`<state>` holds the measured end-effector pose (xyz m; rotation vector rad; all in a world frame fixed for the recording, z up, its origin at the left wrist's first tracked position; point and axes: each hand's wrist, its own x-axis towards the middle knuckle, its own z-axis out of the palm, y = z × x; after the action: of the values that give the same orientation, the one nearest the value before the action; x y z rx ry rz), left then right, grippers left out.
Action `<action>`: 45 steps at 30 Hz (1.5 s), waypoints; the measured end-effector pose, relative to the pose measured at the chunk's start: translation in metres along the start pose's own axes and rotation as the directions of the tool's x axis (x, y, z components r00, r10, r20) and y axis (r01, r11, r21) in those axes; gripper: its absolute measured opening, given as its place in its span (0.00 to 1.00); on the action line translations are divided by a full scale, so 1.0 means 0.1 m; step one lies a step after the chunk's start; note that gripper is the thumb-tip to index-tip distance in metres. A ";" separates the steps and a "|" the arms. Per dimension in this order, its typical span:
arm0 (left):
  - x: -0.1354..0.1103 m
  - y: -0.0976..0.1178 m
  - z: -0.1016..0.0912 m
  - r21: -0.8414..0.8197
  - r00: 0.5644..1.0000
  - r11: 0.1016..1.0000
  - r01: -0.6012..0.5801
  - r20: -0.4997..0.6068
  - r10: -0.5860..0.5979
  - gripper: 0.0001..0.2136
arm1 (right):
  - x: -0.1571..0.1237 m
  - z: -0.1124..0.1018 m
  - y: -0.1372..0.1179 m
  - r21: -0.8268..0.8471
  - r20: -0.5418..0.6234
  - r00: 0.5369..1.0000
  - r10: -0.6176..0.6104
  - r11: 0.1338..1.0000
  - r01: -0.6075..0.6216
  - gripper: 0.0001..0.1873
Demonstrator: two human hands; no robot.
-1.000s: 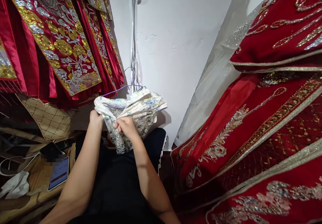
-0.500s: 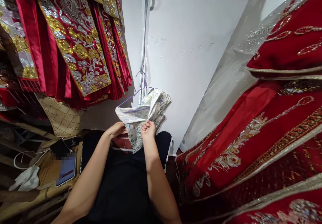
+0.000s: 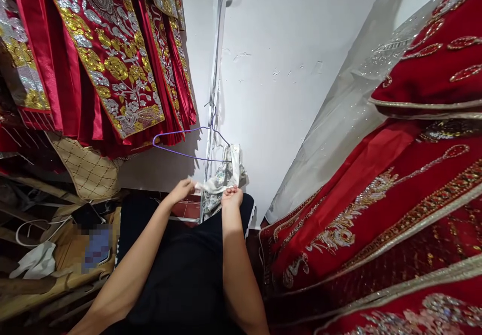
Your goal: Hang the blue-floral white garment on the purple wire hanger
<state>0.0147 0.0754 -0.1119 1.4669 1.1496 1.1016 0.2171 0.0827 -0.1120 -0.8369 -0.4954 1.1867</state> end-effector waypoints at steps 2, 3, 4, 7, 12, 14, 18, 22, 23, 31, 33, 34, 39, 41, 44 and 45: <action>0.03 0.19 0.03 -0.101 0.995 0.991 -0.091 -0.042 0.087 0.20 | 0.01 -0.04 -0.05 -0.042 -0.021 1.000 -0.022 0.999 0.021 0.12; 0.03 0.29 0.04 -0.170 0.991 0.976 -0.132 -0.040 0.127 0.20 | 0.01 -0.03 -0.06 -0.062 -0.024 0.999 -0.030 0.998 0.029 0.11; 0.02 0.39 0.06 -0.241 0.985 0.955 -0.175 -0.031 0.172 0.20 | 0.00 -0.01 -0.07 -0.078 -0.022 0.999 -0.037 0.996 0.035 0.10; -0.09 0.66 0.14 -0.380 0.953 0.880 -0.286 -0.015 0.303 0.18 | -0.10 0.16 -0.08 -0.104 0.022 0.999 -0.036 0.994 0.038 0.09; -0.32 0.96 0.08 -0.212 0.882 0.856 -0.471 -0.122 0.455 0.15 | -0.53 0.44 -0.21 -0.382 0.511 0.834 0.210 0.924 0.001 0.26; -0.38 0.99 -0.01 -0.105 0.852 0.853 -0.512 -0.190 0.488 0.14 | -0.68 0.52 -0.33 -0.495 0.680 0.639 0.358 0.868 0.040 0.30; -0.40 0.95 -0.17 -0.179 0.877 0.871 -0.458 -0.250 0.410 0.15 | -0.67 0.74 -0.61 -0.655 0.755 0.314 0.575 0.677 0.336 0.22; -0.40 0.84 -0.26 -0.372 0.938 0.861 -0.347 -0.130 0.322 0.16 | -0.41 1.03 -0.92 -0.594 0.800 0.384 0.460 0.522 0.613 0.08; -0.40 0.80 -0.27 -0.349 0.944 0.878 -0.326 -0.066 0.324 0.17 | -0.36 1.08 -1.00 -0.539 0.841 0.385 0.380 0.532 0.653 0.06; -0.40 0.48 -0.36 0.104 0.913 0.935 -0.338 0.276 0.299 0.13 | -0.06 1.20 -1.36 -0.196 0.813 0.509 -0.284 0.689 0.697 0.13; -0.37 0.51 -0.51 0.129 0.929 0.946 -0.299 0.266 0.257 0.14 | 0.13 1.16 -1.25 -0.258 0.776 0.574 -0.263 0.698 0.668 0.16; -0.37 0.55 -0.61 0.156 0.939 0.947 -0.281 0.251 0.237 0.14 | 0.23 1.12 -1.18 -0.320 0.765 0.609 -0.212 0.695 0.644 0.18; -0.44 0.75 -1.12 0.498 0.950 0.810 -0.311 0.135 0.281 0.12 | 0.60 0.77 -0.86 -0.627 0.645 0.747 0.161 0.671 0.396 0.21; -0.48 0.78 -1.25 0.649 0.945 0.687 -0.326 0.197 0.262 0.09 | 0.64 0.64 -0.81 -0.648 0.648 0.727 0.227 0.665 0.371 0.20; -0.48 0.73 -1.38 0.793 0.941 0.509 -0.334 0.316 0.124 0.06 | 0.63 0.50 -0.84 -0.645 0.689 0.696 0.203 0.609 0.461 0.18; -0.46 0.72 -1.41 0.820 0.938 0.464 -0.335 0.337 0.083 0.06 | 0.63 0.48 -0.88 -0.641 0.703 0.691 0.169 0.571 0.513 0.18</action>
<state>-0.1204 0.0411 -0.0238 2.5328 1.4488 0.3771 0.2557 0.1441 -0.0188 -1.0232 -1.8764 1.0099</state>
